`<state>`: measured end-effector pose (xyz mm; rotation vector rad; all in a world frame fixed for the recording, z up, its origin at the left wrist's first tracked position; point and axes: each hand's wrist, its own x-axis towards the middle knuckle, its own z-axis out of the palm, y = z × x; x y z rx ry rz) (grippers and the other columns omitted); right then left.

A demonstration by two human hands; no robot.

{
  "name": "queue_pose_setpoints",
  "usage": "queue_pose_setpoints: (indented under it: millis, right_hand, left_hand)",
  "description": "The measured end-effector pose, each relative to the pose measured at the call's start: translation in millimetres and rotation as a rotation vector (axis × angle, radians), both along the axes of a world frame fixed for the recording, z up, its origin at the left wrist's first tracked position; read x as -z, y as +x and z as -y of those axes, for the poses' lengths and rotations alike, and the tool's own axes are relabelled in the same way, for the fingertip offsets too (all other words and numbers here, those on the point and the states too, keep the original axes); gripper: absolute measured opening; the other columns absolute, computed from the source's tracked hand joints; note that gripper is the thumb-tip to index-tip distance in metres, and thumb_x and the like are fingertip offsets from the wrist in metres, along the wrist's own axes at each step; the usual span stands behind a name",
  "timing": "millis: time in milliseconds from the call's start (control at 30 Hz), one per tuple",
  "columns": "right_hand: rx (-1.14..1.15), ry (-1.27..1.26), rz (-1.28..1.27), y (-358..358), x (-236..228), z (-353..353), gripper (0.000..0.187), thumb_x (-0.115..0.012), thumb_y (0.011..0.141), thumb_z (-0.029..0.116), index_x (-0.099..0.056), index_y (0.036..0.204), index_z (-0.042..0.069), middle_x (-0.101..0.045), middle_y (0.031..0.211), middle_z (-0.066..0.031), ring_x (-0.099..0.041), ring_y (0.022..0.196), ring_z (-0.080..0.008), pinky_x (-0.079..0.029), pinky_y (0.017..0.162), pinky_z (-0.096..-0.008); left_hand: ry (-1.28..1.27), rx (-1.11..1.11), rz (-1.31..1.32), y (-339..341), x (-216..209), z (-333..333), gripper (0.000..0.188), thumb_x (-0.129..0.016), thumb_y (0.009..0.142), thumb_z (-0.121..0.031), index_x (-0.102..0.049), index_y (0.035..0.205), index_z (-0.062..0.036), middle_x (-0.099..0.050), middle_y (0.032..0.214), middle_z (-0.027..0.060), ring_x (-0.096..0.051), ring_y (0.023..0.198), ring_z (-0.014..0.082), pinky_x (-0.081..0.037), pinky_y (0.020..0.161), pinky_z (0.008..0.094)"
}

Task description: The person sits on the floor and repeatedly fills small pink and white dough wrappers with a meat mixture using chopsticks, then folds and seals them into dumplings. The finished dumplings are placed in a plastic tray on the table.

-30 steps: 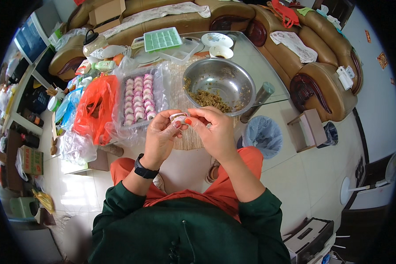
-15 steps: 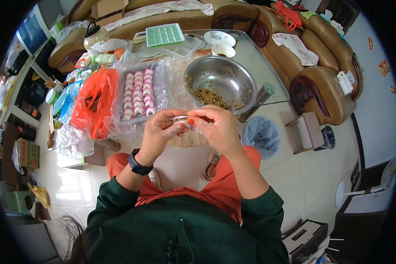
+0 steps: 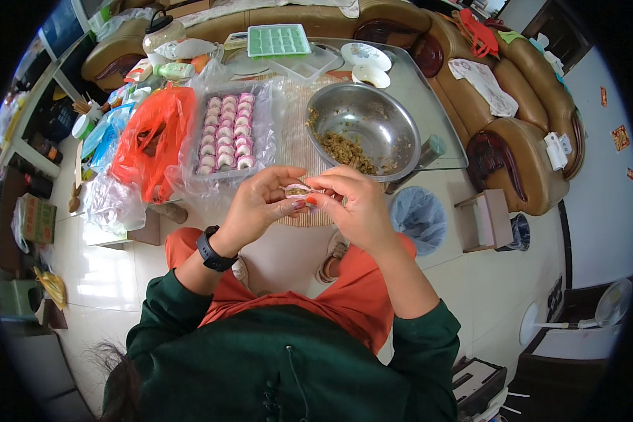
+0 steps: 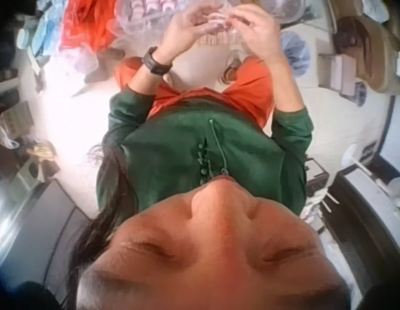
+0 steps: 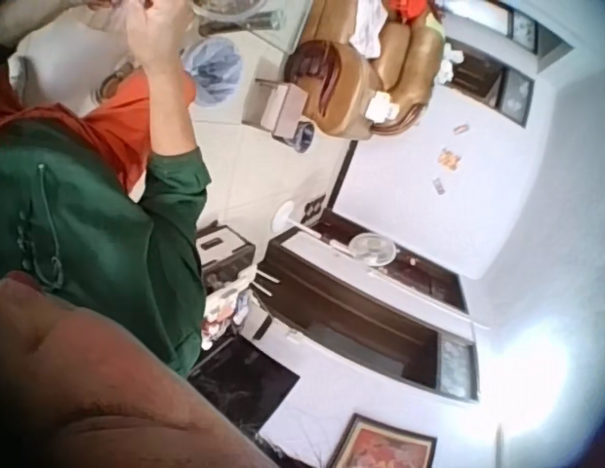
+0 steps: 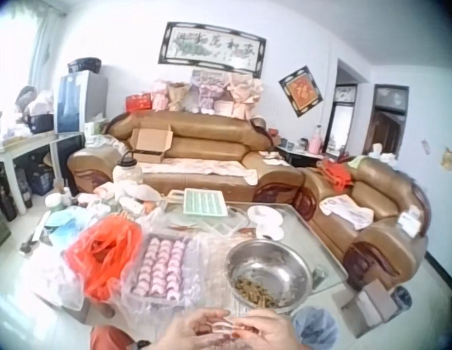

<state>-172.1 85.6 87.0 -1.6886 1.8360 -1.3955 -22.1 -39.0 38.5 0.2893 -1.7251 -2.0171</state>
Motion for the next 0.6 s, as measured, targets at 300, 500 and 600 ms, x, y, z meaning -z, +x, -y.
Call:
queue_pose_setpoints:
  millis: [300,500,600]
  right_hand:
    - [0.000,0.053,-0.176,1,2,4,0.010,-0.066,0.078,-0.001,-0.066,0.088,0.001,-0.063,0.083,-0.0097,-0.060,0.068,-0.0200,-0.047,0.060,-0.0285]
    - [0.000,0.072,-0.045,4,12,3,0.013,-0.065,0.079,-0.001,-0.065,0.092,0.000,-0.063,0.083,-0.0086,-0.060,0.068,-0.0170,-0.046,0.061,-0.0279]
    - [-0.040,0.098,0.044,2,7,2,0.016,-0.067,0.078,-0.001,-0.067,0.095,0.000,-0.063,0.085,-0.0077,-0.058,0.071,-0.0142,-0.046,0.064,-0.0256]
  left_hand:
    - [0.039,0.007,0.064,5,-6,-3,0.042,-0.060,0.086,0.007,-0.046,0.126,0.0037,-0.058,0.111,0.0123,-0.064,0.097,0.0173,-0.056,0.079,0.0287]
    - [0.116,0.026,0.023,9,-2,-3,0.047,-0.060,0.085,0.009,-0.044,0.128,0.0005,-0.058,0.110,0.0120,-0.064,0.095,0.0170,-0.055,0.080,0.0294]
    - [0.102,0.009,0.010,10,-3,-4,0.048,-0.059,0.085,0.010,-0.044,0.129,-0.0003,-0.057,0.110,0.0118,-0.063,0.096,0.0163,-0.055,0.080,0.0289]
